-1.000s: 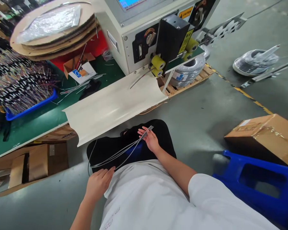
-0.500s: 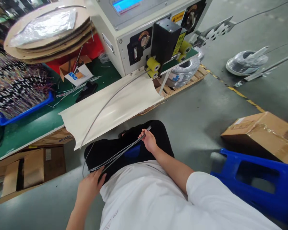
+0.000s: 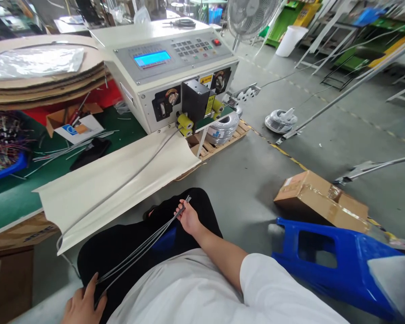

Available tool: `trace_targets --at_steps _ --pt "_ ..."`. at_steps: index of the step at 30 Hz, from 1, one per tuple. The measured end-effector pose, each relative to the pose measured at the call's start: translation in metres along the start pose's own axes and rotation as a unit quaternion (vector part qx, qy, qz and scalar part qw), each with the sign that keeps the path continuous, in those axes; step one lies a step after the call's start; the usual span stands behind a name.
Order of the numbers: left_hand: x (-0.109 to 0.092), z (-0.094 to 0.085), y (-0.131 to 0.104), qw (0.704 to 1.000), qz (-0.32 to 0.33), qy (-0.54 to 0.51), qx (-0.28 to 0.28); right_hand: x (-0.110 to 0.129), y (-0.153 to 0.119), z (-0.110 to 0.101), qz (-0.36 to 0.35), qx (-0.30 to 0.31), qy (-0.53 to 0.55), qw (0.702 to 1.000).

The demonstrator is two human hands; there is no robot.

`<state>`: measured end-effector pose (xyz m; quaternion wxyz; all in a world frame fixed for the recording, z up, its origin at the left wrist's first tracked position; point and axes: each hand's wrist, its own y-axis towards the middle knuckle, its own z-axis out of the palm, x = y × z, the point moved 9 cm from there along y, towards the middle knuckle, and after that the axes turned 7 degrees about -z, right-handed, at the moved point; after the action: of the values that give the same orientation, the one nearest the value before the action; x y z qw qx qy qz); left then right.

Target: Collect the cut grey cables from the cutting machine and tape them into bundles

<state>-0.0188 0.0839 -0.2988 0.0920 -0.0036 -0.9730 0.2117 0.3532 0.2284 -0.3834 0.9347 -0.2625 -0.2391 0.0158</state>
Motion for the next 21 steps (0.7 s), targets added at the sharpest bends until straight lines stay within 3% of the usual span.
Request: trace_targets --at_steps 3,5,6,8,11,14,15,17,21 --pt "-0.015 -0.016 0.013 1.000 -0.009 0.005 -0.001 0.001 0.002 -0.001 -0.016 -0.007 -0.013 1.000" --pt "-0.035 -0.042 0.025 0.999 -0.003 -0.046 -0.013 0.001 0.003 -0.005 -0.023 -0.029 -0.028 0.999" --pt "-0.052 -0.062 0.030 0.996 0.031 -0.078 -0.024 0.001 0.003 -0.008 -0.026 -0.042 -0.037 0.998" --pt "-0.093 -0.115 0.034 0.978 0.136 -0.139 -0.070 0.002 0.003 -0.011 -0.032 -0.058 -0.053 0.996" --pt "-0.139 -0.212 0.031 0.927 0.256 -0.168 -0.215 0.004 0.001 -0.009 -0.033 -0.051 -0.073 0.995" --pt "-0.141 -0.285 0.040 0.891 0.194 -0.147 -0.383 0.005 -0.002 -0.005 -0.029 -0.039 -0.084 0.995" --pt "-0.137 -0.298 0.046 0.885 0.157 -0.137 -0.417 0.006 -0.003 -0.003 -0.028 -0.035 -0.082 0.996" --pt "-0.130 -0.308 0.060 0.884 0.105 -0.118 -0.440 0.006 -0.005 0.002 -0.026 -0.022 -0.069 0.997" --pt "-0.121 -0.291 0.076 0.903 0.088 -0.083 -0.413 0.007 -0.008 0.007 -0.028 -0.002 -0.083 0.996"
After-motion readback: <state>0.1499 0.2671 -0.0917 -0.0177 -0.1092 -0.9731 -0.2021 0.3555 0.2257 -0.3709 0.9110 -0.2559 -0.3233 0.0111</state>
